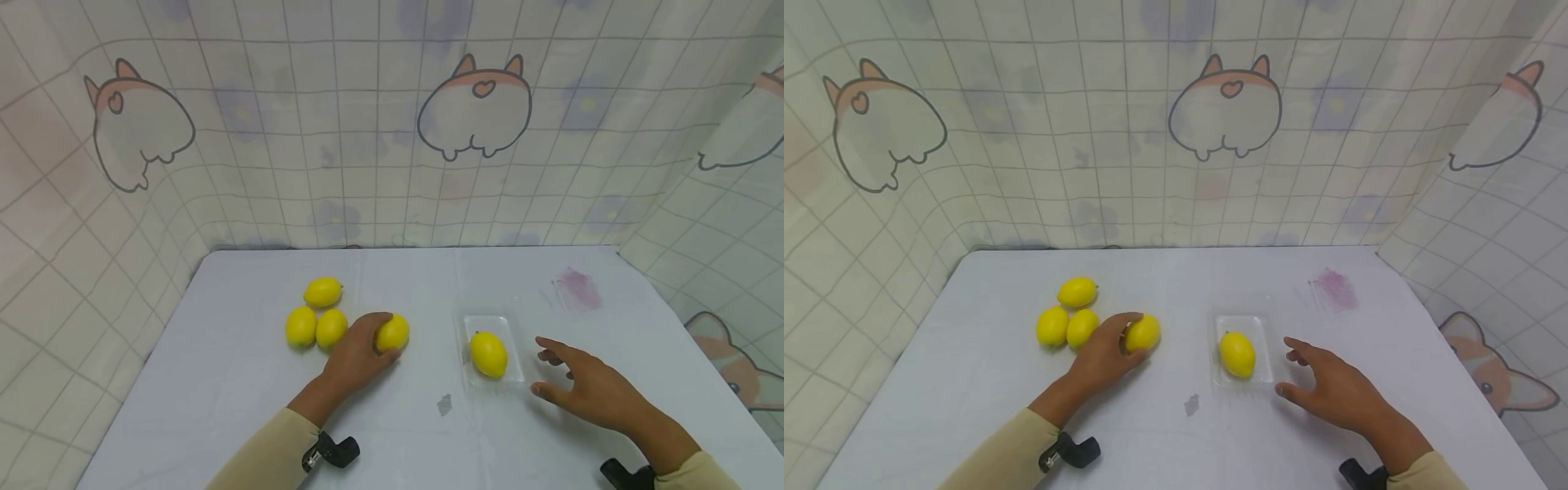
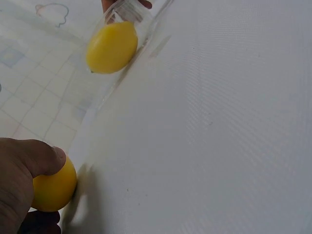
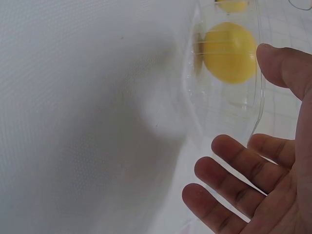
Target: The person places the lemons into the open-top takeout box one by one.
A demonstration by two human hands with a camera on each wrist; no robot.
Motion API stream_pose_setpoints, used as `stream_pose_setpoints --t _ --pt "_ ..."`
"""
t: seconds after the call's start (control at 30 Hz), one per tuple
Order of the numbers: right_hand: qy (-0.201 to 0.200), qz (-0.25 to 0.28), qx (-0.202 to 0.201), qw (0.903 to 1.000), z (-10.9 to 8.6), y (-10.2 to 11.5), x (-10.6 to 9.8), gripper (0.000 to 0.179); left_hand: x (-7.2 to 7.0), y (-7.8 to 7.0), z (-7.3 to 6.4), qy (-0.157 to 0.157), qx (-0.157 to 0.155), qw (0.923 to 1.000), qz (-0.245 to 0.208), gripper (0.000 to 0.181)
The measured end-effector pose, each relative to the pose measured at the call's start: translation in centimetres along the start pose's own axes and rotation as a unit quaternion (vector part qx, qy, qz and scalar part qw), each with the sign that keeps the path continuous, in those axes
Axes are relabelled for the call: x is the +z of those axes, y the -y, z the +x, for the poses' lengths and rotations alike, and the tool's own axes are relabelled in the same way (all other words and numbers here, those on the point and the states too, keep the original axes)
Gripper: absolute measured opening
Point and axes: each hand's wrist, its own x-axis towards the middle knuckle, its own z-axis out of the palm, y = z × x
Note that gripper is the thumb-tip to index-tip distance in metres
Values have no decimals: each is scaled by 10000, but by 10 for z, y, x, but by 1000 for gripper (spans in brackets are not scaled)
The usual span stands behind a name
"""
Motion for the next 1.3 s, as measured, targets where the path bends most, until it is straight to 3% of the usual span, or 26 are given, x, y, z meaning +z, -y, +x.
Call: stream_pose_setpoints --t 0.5,0.77,1.3 --pt "-5 13 43 10000 1 -2 3 90 6 -3 1 192 42 9990 -398 65" --pt "-60 86 -51 9999 0 -2 2 89 4 -16 2 466 209 9965 -661 65" --pt "28 83 15 10000 0 0 -1 89 5 -50 1 667 672 9938 -590 64"
